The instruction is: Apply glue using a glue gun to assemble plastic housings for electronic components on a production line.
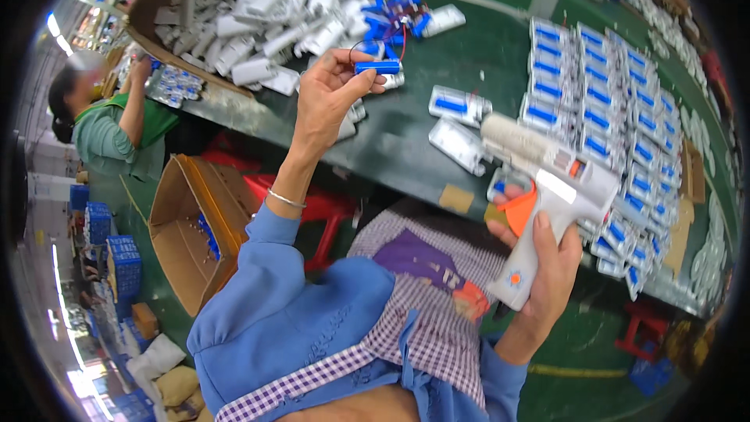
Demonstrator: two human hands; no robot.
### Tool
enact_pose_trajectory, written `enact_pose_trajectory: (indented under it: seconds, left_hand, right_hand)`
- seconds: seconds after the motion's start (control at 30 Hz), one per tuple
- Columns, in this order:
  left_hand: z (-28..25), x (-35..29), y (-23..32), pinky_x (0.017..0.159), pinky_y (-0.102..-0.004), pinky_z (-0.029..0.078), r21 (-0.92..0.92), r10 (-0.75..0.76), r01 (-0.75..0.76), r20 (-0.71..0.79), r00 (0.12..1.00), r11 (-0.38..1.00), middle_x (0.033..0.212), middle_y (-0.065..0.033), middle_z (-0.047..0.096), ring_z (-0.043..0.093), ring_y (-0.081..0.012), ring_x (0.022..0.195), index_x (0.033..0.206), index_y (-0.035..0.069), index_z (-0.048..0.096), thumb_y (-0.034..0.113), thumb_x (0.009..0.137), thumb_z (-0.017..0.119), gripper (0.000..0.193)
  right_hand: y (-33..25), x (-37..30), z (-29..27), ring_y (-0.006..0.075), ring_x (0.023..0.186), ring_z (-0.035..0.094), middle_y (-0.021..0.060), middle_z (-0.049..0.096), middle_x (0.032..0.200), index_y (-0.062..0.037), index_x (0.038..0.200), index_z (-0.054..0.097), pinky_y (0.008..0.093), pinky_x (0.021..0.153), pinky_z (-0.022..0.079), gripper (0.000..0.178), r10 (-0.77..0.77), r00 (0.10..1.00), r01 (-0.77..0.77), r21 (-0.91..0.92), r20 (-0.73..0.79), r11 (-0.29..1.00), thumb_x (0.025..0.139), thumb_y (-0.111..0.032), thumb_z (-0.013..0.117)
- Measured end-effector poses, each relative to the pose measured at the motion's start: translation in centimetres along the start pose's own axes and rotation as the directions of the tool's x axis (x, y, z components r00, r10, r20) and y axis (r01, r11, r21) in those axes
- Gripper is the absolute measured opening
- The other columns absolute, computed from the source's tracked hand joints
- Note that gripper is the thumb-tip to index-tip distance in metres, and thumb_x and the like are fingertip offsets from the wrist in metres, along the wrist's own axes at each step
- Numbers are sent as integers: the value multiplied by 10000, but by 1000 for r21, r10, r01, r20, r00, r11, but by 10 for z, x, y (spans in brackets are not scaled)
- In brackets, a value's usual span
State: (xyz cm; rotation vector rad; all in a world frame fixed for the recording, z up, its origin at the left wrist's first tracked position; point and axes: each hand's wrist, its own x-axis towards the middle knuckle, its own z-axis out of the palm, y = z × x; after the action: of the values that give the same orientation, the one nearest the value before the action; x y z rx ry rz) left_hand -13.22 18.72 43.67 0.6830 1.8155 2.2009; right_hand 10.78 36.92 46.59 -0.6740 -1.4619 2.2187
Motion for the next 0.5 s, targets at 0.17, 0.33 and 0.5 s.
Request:
enact_pose_trajectory:
  seconds: [0.17,0.33,0.5]
  left_hand:
    - [5,-55,-53,687,-265,514,460,68,-37,-51,996,887,852,-87,643,635,-147,741,929,-30,574,-1,783,655,170]
    - [6,-73,-70,672,-386,474,797,428,-370,158,890,478,792,-122,611,576,-300,764,828,-18,583,0,716,691,156]
    - [7,-75,-68,687,-411,460,780,346,-310,129,929,543,817,-143,612,564,-330,784,841,-20,594,17,723,702,164]
  right_hand:
    - [3,-3,11,339,1008,619,270,581,1123,115,1263,412,397,770,580,390,39,998,-40,20,38,999,945,-107,458]
    - [12,-8,14,331,989,627,272,585,1104,116,1247,417,396,772,580,379,111,992,-111,-5,60,994,942,-101,473]
    - [21,-2,18,299,962,636,248,600,1083,101,1238,434,374,769,576,373,133,989,-128,-72,63,989,943,-119,493]
